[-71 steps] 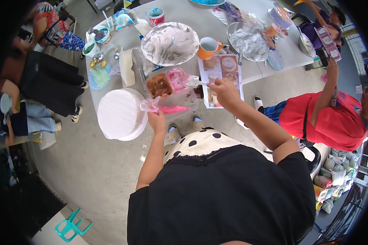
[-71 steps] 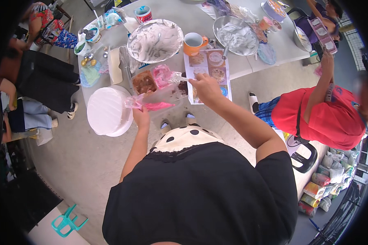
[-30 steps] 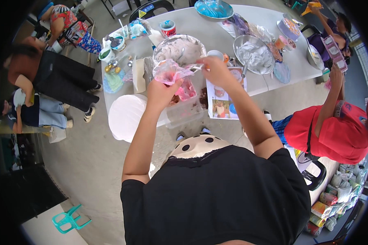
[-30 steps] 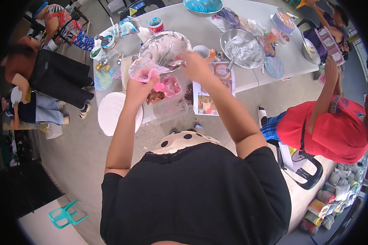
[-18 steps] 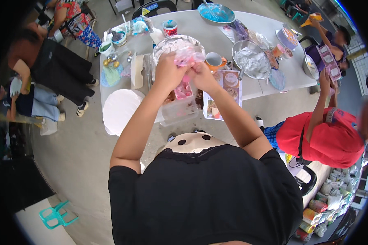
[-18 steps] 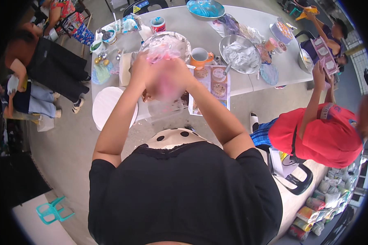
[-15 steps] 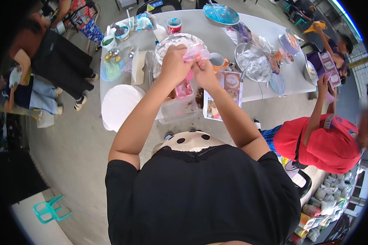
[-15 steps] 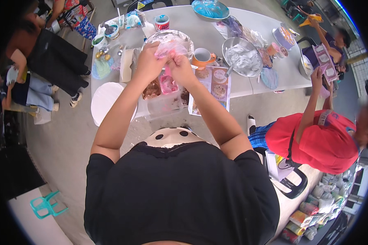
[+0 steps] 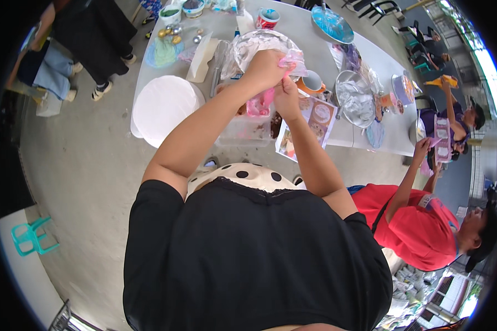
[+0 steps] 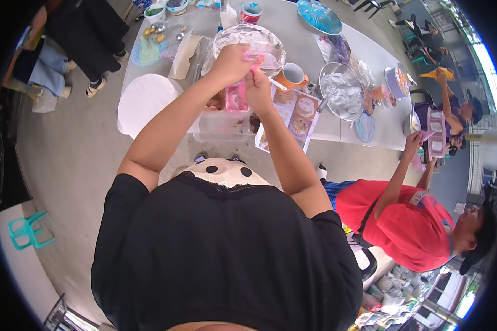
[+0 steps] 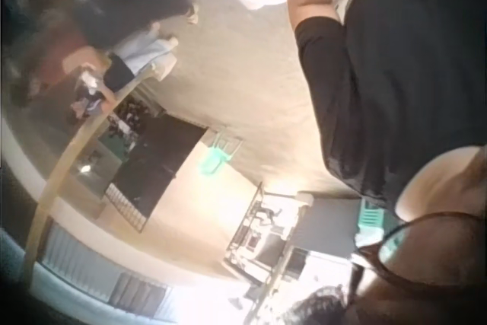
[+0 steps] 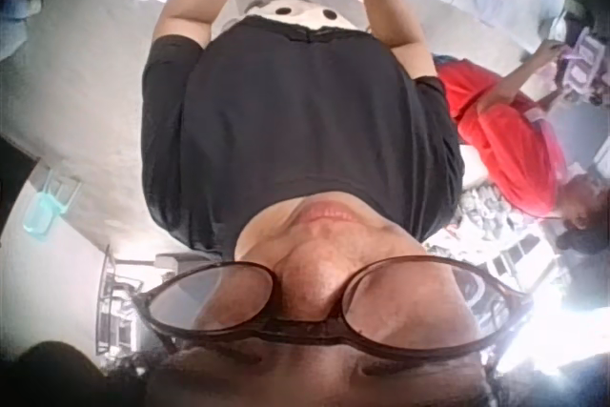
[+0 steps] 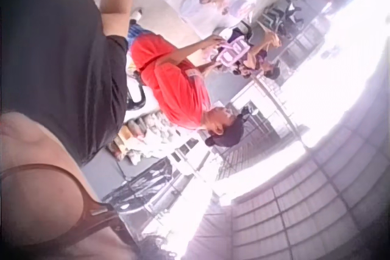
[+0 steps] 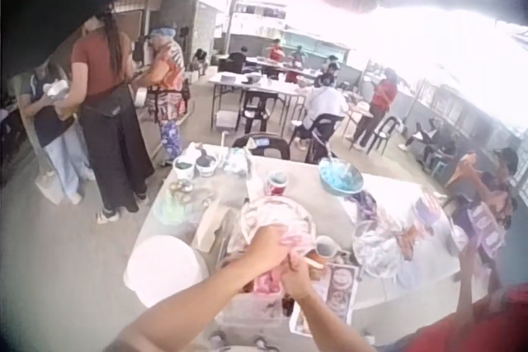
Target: The person is frosting a small pastry with pink and brown frosting using a small spatula while holding the pastry over a plastic container.
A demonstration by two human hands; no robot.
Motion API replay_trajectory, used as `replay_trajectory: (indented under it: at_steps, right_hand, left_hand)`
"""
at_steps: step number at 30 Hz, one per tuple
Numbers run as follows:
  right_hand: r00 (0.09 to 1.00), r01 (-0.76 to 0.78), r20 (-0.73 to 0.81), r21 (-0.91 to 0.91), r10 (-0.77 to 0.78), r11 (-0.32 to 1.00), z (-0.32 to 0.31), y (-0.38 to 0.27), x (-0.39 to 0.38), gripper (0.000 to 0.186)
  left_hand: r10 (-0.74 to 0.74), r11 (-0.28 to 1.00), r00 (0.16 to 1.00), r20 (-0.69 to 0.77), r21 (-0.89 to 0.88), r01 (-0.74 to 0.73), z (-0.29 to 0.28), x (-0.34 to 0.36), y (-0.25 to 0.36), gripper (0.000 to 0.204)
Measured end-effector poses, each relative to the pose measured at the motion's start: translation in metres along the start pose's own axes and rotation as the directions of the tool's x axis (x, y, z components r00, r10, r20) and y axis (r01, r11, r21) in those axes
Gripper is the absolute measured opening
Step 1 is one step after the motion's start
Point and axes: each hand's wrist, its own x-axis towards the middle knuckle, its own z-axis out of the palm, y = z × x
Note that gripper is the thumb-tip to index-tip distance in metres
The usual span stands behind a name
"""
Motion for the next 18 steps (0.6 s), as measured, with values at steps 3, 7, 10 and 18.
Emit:
replay_trajectory:
  at_steps: [3,7,10,18]
  right_hand:
    - [0.998,-0.061,0.004,0.005,0.061,0.998,0.001,0.004,-0.003,0.019]
    - [0.999,-0.044,0.012,-0.033,0.045,0.998,0.003,0.014,-0.006,0.019]
    - [0.994,-0.101,0.020,-0.082,0.103,0.991,0.002,0.019,-0.007,0.019]
    - [0.993,-0.114,-0.016,-0.136,0.113,0.984,-0.001,0.027,-0.010,0.013]
  left_hand:
    - [0.004,1.000,1.000,0.001,0.010,-0.004,0.000,0.000,-0.003,0.027]
    - [-0.026,0.999,0.999,0.031,-0.031,0.027,0.002,-0.002,-0.006,0.030]
    - [0.002,0.999,1.000,0.016,-0.052,-0.001,0.007,-0.002,-0.015,0.031]
    - [-0.017,0.998,0.998,0.061,-0.066,0.021,0.008,-0.003,-0.012,0.029]
